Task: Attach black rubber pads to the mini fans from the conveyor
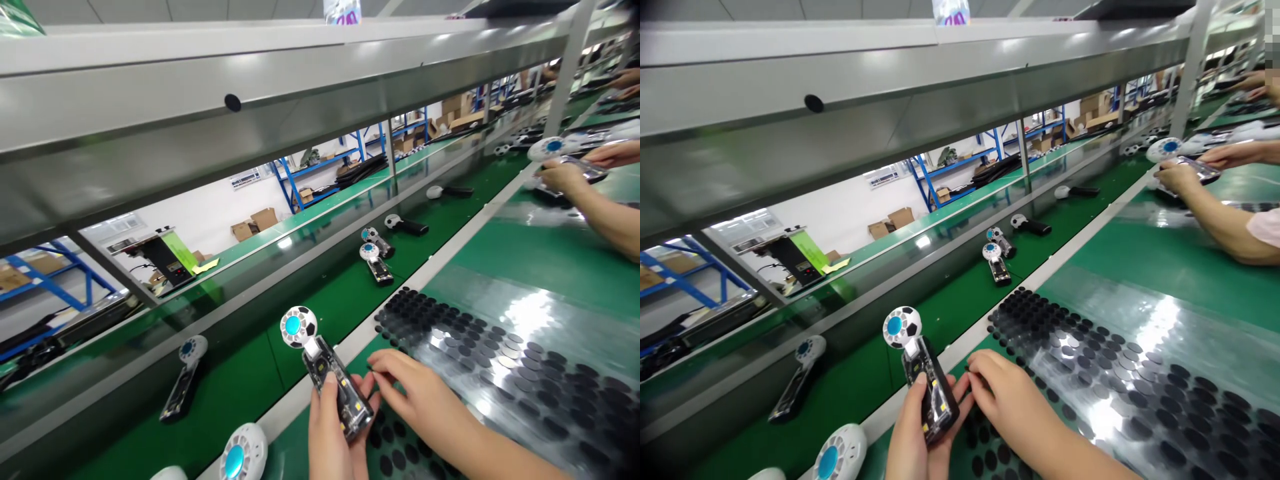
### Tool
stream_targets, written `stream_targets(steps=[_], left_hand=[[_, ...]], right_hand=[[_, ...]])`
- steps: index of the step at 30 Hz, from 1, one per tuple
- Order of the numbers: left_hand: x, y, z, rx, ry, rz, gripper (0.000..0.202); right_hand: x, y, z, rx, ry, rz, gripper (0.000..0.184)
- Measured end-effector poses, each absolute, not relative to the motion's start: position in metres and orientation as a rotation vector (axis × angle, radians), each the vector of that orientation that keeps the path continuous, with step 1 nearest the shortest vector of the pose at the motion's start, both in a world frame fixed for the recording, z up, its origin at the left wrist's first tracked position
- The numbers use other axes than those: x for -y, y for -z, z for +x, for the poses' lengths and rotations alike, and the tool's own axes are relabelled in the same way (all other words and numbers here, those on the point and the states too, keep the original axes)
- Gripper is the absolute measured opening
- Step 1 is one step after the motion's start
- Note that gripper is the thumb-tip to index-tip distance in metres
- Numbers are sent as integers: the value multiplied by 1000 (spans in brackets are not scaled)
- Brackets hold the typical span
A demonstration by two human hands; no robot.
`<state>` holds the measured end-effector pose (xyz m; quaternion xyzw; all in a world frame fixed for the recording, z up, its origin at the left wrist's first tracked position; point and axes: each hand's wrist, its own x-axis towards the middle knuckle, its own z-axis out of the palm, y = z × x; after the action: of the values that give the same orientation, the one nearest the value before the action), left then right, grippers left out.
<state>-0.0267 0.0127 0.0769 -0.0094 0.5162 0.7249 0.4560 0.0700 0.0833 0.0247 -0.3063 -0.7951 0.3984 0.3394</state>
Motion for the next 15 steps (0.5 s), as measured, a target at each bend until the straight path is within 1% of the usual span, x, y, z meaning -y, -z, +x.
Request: stream_targets(steps=[3,7,8,10,12,13,15], left_hand=[[-10,-73,-32,-1315,-1749,-2,14],[-4,-68,-39,-1340,-1658,131,19],[-3,-67,-40,-1359,-1636,184,25],[0,-65,-41,-1421,-1596,302,44],[2,-61,-39,-1497,-1559,399,61],[3,-58,-37,-1544,-1532,436,66],[6,-51,-32,-1638,-1440,517,66]], right_hand=[[-87,-26,73,1988,-1249,-842,10],[-92,-34,78,1854,-1535,-879,13],[-93,-38,81,1836,-1574,-886,10],[-93,-49,85,1781,-1625,-914,4],[-90,-61,90,1677,-1675,-933,5],[-88,-67,92,1618,-1709,-929,7],[-81,-75,95,1560,-1748,-913,8]])
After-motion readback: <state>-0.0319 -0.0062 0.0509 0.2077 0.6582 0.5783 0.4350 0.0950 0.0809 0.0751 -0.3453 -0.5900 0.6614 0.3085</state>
